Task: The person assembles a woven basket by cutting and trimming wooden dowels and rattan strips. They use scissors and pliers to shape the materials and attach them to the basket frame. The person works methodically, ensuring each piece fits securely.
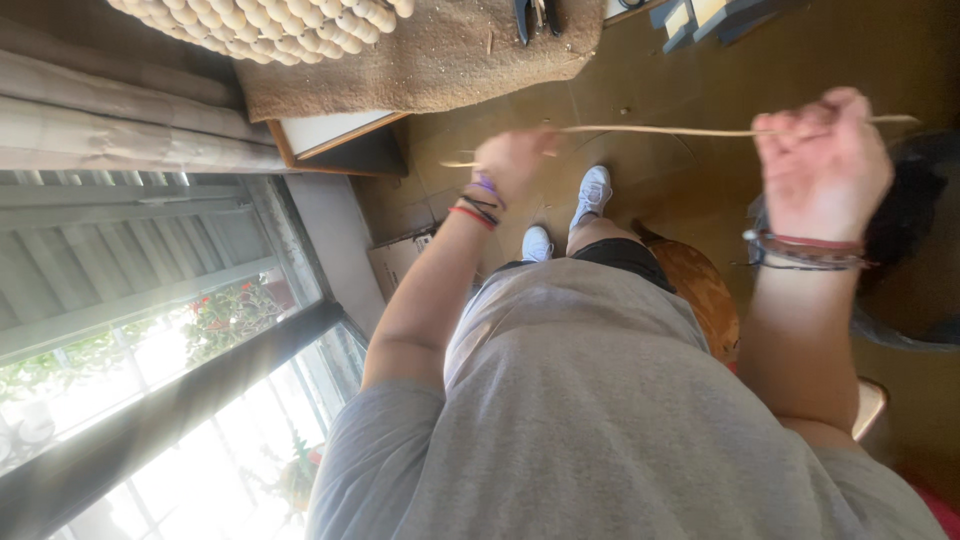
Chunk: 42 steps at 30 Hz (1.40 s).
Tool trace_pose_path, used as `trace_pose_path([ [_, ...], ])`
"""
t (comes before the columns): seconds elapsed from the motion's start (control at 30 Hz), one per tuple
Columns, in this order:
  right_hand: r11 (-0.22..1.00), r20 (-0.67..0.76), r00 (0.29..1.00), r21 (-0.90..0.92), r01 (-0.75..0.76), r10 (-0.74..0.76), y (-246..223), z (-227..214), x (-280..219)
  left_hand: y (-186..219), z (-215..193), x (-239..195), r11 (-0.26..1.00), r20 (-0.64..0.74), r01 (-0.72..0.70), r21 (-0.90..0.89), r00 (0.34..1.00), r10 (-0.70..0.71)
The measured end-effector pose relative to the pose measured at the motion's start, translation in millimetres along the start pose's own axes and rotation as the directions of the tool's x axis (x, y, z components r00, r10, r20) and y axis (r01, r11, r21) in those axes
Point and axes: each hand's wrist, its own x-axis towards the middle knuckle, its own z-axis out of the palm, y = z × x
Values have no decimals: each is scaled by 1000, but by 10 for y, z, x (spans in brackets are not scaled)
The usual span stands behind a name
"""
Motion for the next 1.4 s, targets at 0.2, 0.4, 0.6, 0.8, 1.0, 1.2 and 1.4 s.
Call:
trace_pose_path([
  [0.2, 974, 45, 999, -228, 15, -5, 344, 105, -120, 168, -167, -163, 703, -487, -708, 66, 592, 642],
  [0.4, 973, 48, 993, -209, -96, 109, 361, 593, -246, 658, -43, -308, 636, -232, -632, -443, 766, 599],
  [0.6, 993, 2, 997, -93, 73, -73, 46, 142, -137, -920, 590, 232, 849, -126, 323, 418, 946, -298],
  [0.8, 980, 115, 992, -199, -24, 48, 928, 210, -78, 678, 411, -106, 577, -252, -571, -584, 803, 539],
  [1.0, 979, -40, 998, -197, 46, -55, 370, -153, 306, -615, 735, 443, 995, -46, -66, -80, 997, 62],
  [1.2, 965, -127, 992, -260, -23, -11, 604, 371, 381, 20, 390, 115, 104, 87, 77, -992, 992, 89],
  [1.4, 900, 41, 995, -431, -61, 87, 770, 486, 733, 638, -167, 524, 801, 17, -214, -559, 963, 269],
])
